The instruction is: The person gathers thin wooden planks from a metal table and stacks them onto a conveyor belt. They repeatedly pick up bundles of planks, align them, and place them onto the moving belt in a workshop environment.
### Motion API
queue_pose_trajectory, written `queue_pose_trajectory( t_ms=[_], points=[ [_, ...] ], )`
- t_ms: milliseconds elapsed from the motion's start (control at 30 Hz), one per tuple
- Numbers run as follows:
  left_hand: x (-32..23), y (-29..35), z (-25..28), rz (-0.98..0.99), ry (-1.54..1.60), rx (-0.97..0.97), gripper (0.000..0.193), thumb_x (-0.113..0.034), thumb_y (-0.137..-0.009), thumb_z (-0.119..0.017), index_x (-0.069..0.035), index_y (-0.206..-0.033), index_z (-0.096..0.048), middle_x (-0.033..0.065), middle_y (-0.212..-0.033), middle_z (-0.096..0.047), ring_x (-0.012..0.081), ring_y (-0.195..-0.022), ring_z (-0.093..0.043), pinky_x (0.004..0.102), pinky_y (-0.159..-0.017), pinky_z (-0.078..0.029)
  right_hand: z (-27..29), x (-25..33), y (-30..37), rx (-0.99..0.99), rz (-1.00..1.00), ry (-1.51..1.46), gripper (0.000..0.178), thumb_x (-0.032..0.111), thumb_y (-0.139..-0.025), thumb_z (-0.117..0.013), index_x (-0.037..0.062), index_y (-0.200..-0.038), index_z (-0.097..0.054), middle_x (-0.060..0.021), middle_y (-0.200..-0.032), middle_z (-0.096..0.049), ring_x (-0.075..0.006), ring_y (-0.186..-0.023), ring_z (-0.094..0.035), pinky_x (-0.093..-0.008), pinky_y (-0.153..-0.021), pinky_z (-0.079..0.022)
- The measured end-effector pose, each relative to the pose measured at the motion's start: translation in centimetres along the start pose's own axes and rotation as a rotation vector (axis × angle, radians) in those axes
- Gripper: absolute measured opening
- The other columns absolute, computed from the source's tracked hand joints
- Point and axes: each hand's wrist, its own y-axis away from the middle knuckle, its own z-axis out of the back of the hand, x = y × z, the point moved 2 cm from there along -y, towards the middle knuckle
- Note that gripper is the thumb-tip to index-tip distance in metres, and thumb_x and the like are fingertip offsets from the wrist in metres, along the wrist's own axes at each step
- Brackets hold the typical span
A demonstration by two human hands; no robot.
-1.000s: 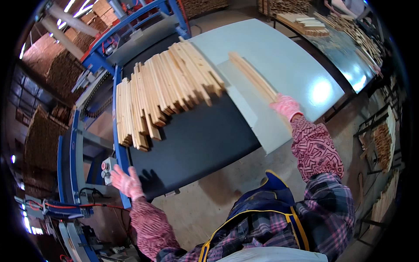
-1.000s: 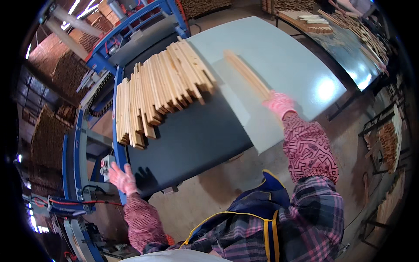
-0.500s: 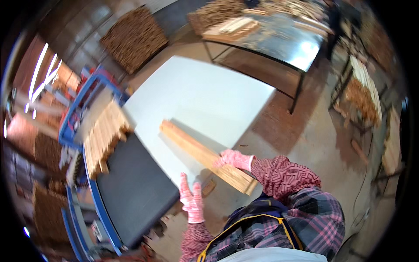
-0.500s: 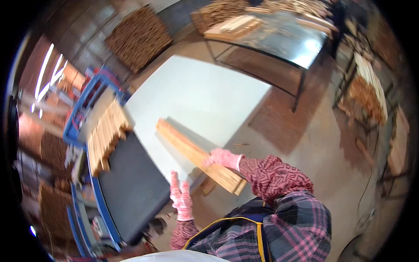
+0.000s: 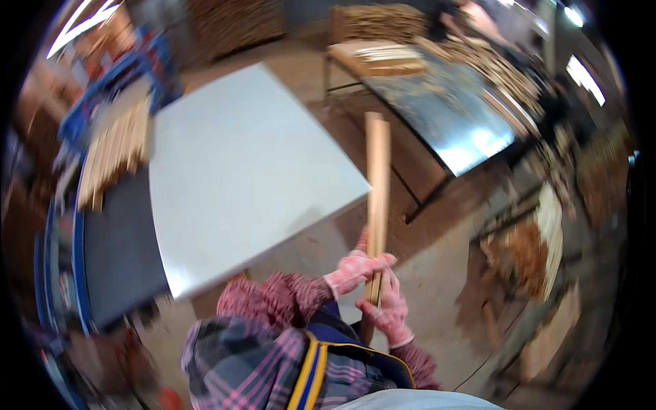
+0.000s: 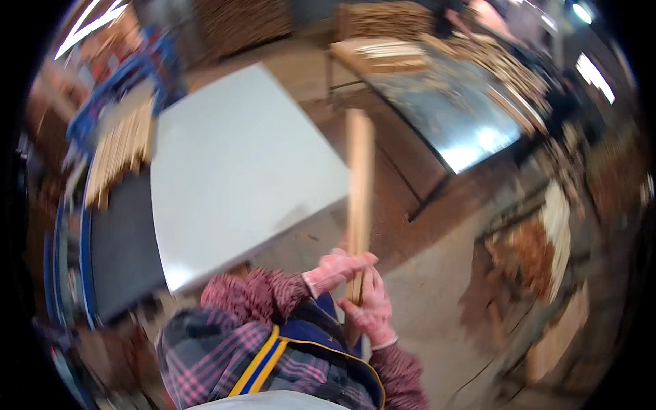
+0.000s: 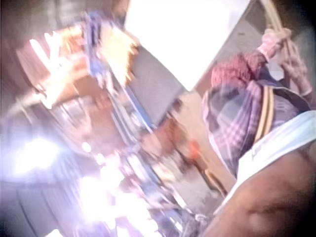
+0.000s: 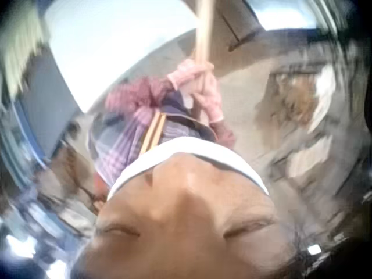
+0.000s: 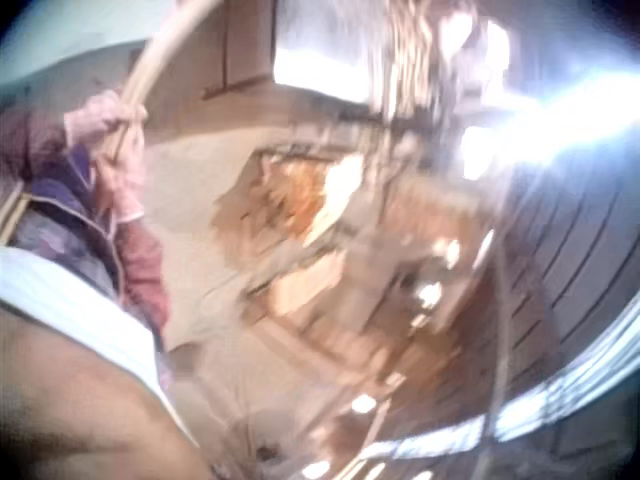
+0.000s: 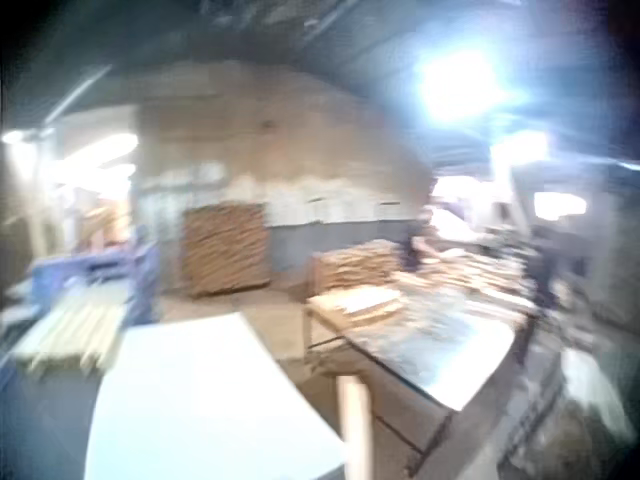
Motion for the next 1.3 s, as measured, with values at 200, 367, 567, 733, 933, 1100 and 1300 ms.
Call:
queue_pose_trajectory(
  t_ms=[200, 367, 567, 733, 933, 1100, 1300],
  points=[
    [3.7, -11.5, -3.6, 0.167, -0.105, 0.045, 0.105, -0.032, -0.077, -0.082, -0.035, -0.160, -0.018, -0.0029, -0.086, -0.058, 0.0064, -0.066, -0.050, 0.0222, -0.054, -0.042, -4.5, -9.0, 0.3, -0.130, -0.542, -0.943, 0.107, 0.034, -0.074, -0.083, 0.0141, -0.159, -0.021, -0.0168, -0.137, -0.052, -0.0311, -0.121, -0.058, -0.0377, -0.099, -0.049],
    [-1.5, -23.1, -8.9, 0.123, -0.109, 0.084, 0.111, -0.043, -0.078, -0.079, -0.036, -0.162, -0.005, -0.0001, -0.094, -0.064, 0.0106, -0.066, -0.053, 0.0253, -0.057, -0.045, 2.4, -17.0, -6.6, -0.041, -0.723, -0.876, 0.108, 0.034, -0.073, -0.083, 0.0153, -0.159, -0.020, -0.0169, -0.134, -0.055, -0.0311, -0.119, -0.059, -0.0378, -0.098, -0.049],
    [-5.2, -30.7, -11.7, 0.185, -0.257, 0.036, 0.115, -0.042, -0.078, -0.083, -0.035, -0.162, -0.005, 0.0009, -0.110, -0.061, 0.0108, -0.082, -0.054, 0.0259, -0.067, -0.048, 9.3, -22.9, -14.4, 0.179, -0.790, -0.653, 0.110, 0.033, -0.072, -0.083, 0.0168, -0.160, -0.019, -0.0171, -0.131, -0.058, -0.0312, -0.117, -0.061, -0.0380, -0.098, -0.050],
    [-6.1, -33.3, -14.7, 0.122, -0.276, 0.108, 0.118, -0.053, -0.079, -0.079, -0.031, -0.162, 0.002, 0.0068, -0.114, -0.062, 0.0161, -0.091, -0.057, 0.0247, -0.077, -0.047, 14.7, -26.1, -17.8, 0.288, -0.795, -0.496, 0.111, 0.033, -0.072, -0.083, 0.0180, -0.160, -0.018, -0.0172, -0.128, -0.061, -0.0312, -0.116, -0.062, -0.0381, -0.098, -0.050],
    [1.9, -37.9, -20.3, 0.169, 0.350, -0.080, 0.073, -0.013, -0.083, -0.081, -0.018, -0.143, -0.039, 0.0029, -0.096, -0.063, 0.0118, -0.081, -0.061, 0.0274, -0.070, -0.052, 19.6, -32.7, -21.5, 0.280, -0.522, -0.327, 0.115, 0.040, -0.068, -0.085, 0.0196, -0.160, -0.019, -0.0193, -0.126, -0.064, -0.0340, -0.116, -0.064, -0.0395, -0.099, -0.050],
    [4.7, -40.2, -24.8, 0.132, 0.350, -0.224, 0.045, -0.003, -0.081, -0.079, -0.010, -0.120, -0.056, 0.0046, -0.096, -0.067, 0.0153, -0.083, -0.065, 0.0292, -0.073, -0.056, 26.1, -35.0, -21.5, 0.373, -0.552, -0.257, 0.119, 0.043, -0.070, -0.086, 0.0169, -0.161, -0.015, -0.0192, -0.139, -0.057, -0.0302, -0.123, -0.060, -0.0343, -0.102, -0.047],
    [4.8, -47.2, -31.1, 0.203, 0.219, -0.332, 0.050, -0.003, -0.078, -0.076, -0.007, -0.121, -0.050, 0.0077, -0.089, -0.062, 0.0207, -0.073, -0.064, 0.0348, -0.066, -0.057, 28.3, -42.4, -21.5, 0.323, -0.596, -0.475, 0.114, 0.061, -0.077, -0.076, 0.0169, -0.161, -0.012, -0.0226, -0.147, -0.048, -0.0377, -0.134, -0.049, -0.0383, -0.109, -0.040]
  ],
)
